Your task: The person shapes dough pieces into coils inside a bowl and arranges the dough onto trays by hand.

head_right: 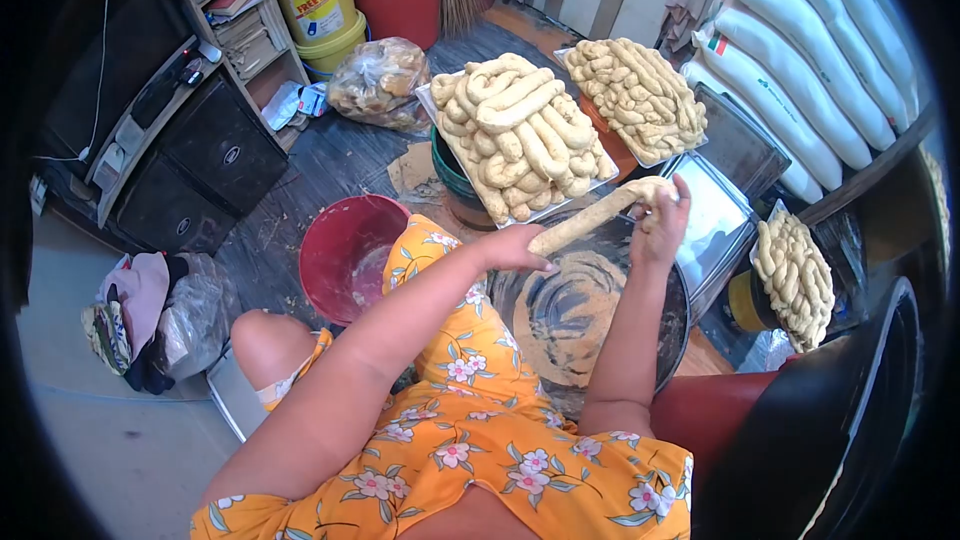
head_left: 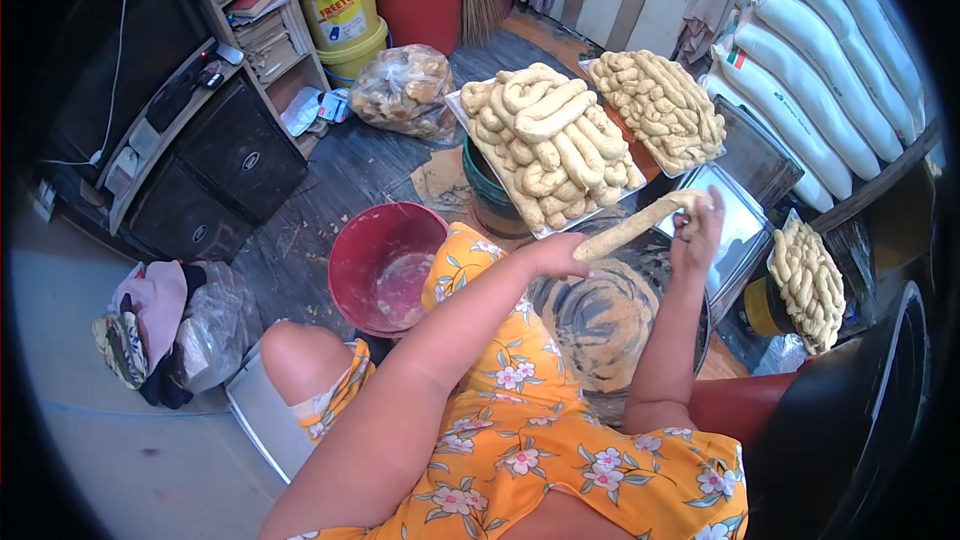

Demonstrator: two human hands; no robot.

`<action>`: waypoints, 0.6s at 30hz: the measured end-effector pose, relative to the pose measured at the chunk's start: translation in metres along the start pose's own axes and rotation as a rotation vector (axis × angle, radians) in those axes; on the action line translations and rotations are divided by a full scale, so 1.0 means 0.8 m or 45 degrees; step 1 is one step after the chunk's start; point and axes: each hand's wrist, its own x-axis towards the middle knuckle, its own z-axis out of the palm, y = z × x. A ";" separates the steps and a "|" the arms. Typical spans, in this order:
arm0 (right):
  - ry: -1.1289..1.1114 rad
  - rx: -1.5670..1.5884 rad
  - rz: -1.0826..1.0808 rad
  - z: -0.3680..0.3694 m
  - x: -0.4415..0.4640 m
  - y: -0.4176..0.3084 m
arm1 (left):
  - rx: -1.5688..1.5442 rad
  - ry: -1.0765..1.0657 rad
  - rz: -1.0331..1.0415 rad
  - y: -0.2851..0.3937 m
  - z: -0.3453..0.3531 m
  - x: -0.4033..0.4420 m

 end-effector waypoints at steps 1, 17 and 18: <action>-0.045 -0.116 0.159 -0.009 0.003 0.013 | 0.025 -0.048 -0.082 0.002 -0.006 -0.003; -0.203 -0.492 0.336 0.092 0.222 0.152 | -1.018 1.111 0.256 -0.009 -0.092 0.046; -0.212 -0.807 0.242 0.084 0.237 0.173 | -1.009 1.038 0.175 -0.013 -0.092 0.051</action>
